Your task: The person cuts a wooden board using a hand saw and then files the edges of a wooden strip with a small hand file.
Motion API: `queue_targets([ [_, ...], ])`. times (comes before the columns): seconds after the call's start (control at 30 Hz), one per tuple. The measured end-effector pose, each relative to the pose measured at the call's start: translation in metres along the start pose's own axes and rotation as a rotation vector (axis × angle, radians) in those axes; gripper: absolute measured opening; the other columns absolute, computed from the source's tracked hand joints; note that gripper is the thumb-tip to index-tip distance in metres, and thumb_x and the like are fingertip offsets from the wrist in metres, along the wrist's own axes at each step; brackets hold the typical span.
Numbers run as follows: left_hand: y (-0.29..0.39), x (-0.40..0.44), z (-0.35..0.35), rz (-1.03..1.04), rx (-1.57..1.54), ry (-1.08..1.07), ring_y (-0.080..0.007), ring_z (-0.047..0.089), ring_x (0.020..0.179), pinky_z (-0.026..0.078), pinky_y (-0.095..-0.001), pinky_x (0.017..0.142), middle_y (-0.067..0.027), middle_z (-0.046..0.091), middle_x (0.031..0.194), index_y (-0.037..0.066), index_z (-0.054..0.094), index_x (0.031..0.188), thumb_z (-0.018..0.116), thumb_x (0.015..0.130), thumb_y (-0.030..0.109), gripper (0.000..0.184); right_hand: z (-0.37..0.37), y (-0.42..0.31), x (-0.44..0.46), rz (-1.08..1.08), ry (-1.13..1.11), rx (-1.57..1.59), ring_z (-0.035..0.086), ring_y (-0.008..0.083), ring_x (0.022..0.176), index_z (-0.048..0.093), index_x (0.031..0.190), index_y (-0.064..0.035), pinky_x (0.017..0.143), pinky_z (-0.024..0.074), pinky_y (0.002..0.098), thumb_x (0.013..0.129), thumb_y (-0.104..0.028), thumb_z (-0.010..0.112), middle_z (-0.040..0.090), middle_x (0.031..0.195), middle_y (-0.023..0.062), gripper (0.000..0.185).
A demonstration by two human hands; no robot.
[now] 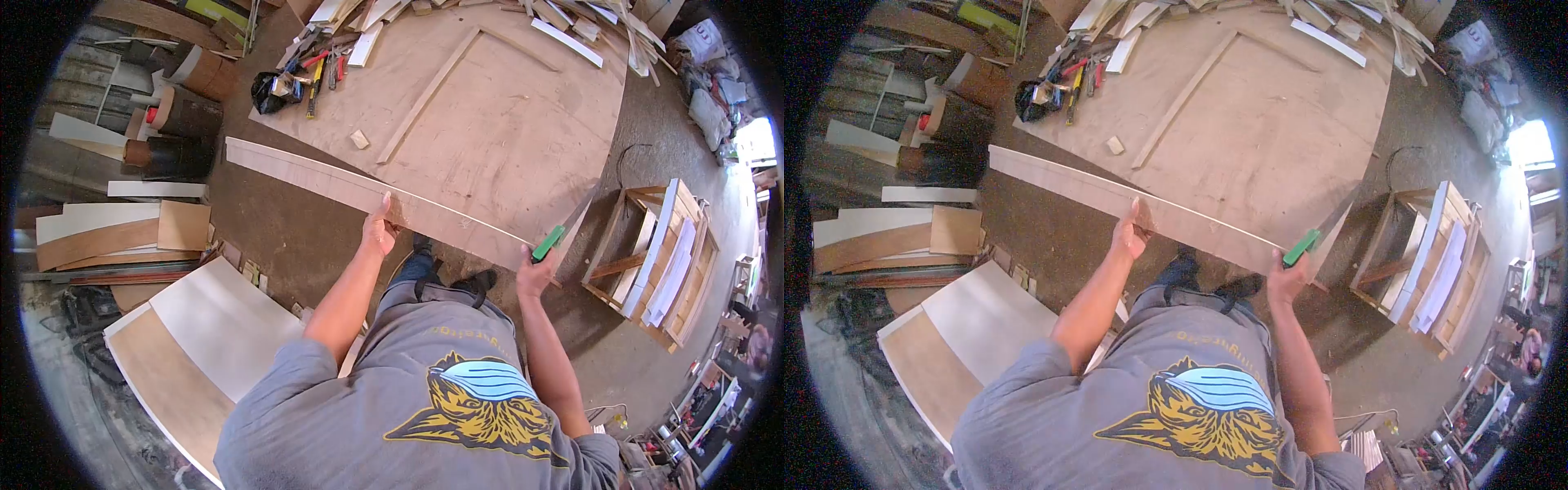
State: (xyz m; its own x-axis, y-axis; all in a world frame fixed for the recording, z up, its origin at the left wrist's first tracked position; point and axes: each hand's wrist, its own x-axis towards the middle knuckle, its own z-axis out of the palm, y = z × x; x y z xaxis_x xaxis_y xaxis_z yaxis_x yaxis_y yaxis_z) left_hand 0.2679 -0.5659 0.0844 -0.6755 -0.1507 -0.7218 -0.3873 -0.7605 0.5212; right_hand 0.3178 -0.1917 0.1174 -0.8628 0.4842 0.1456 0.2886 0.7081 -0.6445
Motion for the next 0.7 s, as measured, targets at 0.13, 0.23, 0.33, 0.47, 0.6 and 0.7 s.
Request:
queue_targets([
  [0.13, 0.018, 0.041, -0.014, -0.037, 0.0, 0.022, -0.0192, 0.067, 0.093, 0.051, -0.0364, 0.075, -0.0002, 0.07, 0.105, 0.016, 0.066, 0.115, 0.085, 0.085, 0.04, 0.042, 0.032, -0.033, 0.0, 0.276, -0.165, -0.071, 0.065, 0.0486, 0.098, 0.052, 0.124, -0.001, 0.086, 0.0493, 0.0531, 0.089, -0.035, 0.08, 0.068, 0.104, 0.0252, 0.057],
  [0.23, 0.028, 0.069, -0.016, -0.023, 0.024, 0.058, -0.0198, 0.067, 0.091, 0.051, -0.0366, 0.073, -0.0008, 0.07, 0.105, 0.015, 0.066, 0.114, 0.084, 0.086, 0.038, 0.041, 0.063, -0.032, 0.001, 0.253, -0.164, -0.058, 0.064, 0.0499, 0.101, 0.049, 0.126, -0.0021, 0.086, 0.0489, 0.0537, 0.089, -0.034, 0.079, 0.068, 0.106, 0.0267, 0.058],
  [0.33, 0.032, 0.097, -0.027, -0.094, 0.051, 0.132, -0.02, 0.066, 0.09, 0.051, -0.0372, 0.071, -0.0007, 0.07, 0.104, 0.015, 0.065, 0.115, 0.084, 0.087, 0.037, 0.041, 0.087, -0.035, 0.001, 0.259, -0.161, -0.139, 0.064, 0.0502, 0.101, 0.046, 0.128, -0.0035, 0.086, 0.0491, 0.0545, 0.09, -0.033, 0.077, 0.068, 0.106, 0.0266, 0.057],
  [0.47, 0.03, 0.126, -0.043, -0.102, 0.053, 0.084, -0.0205, 0.066, 0.09, 0.051, -0.0377, 0.071, -0.0014, 0.069, 0.104, 0.015, 0.065, 0.117, 0.084, 0.087, 0.036, 0.042, 0.1, -0.044, -0.002, 0.229, -0.153, -0.139, 0.064, 0.0508, 0.1, 0.045, 0.126, -0.0046, 0.085, 0.0493, 0.0556, 0.091, -0.032, 0.075, 0.067, 0.106, 0.0271, 0.054],
  [0.6, 0.039, 0.14, -0.05, -0.091, 0.098, 0.087, -0.0217, 0.066, 0.092, 0.052, -0.0394, 0.073, -0.0022, 0.069, 0.105, 0.015, 0.065, 0.119, 0.084, 0.086, 0.038, 0.044, 0.115, -0.045, -0.007, 0.253, -0.158, -0.189, 0.064, 0.0513, 0.099, 0.044, 0.124, -0.0056, 0.084, 0.0495, 0.0558, 0.092, -0.03, 0.075, 0.067, 0.106, 0.027, 0.051],
  [0.7, 0.045, 0.143, -0.048, -0.077, 0.097, 0.124, -0.0226, 0.066, 0.093, 0.052, -0.0407, 0.075, -0.0026, 0.069, 0.106, 0.015, 0.065, 0.12, 0.084, 0.086, 0.038, 0.045, 0.127, -0.042, -0.012, 0.237, -0.144, -0.156, 0.063, 0.0514, 0.099, 0.043, 0.124, -0.0054, 0.084, 0.0492, 0.0557, 0.091, -0.028, 0.075, 0.066, 0.105, 0.0269, 0.051],
])
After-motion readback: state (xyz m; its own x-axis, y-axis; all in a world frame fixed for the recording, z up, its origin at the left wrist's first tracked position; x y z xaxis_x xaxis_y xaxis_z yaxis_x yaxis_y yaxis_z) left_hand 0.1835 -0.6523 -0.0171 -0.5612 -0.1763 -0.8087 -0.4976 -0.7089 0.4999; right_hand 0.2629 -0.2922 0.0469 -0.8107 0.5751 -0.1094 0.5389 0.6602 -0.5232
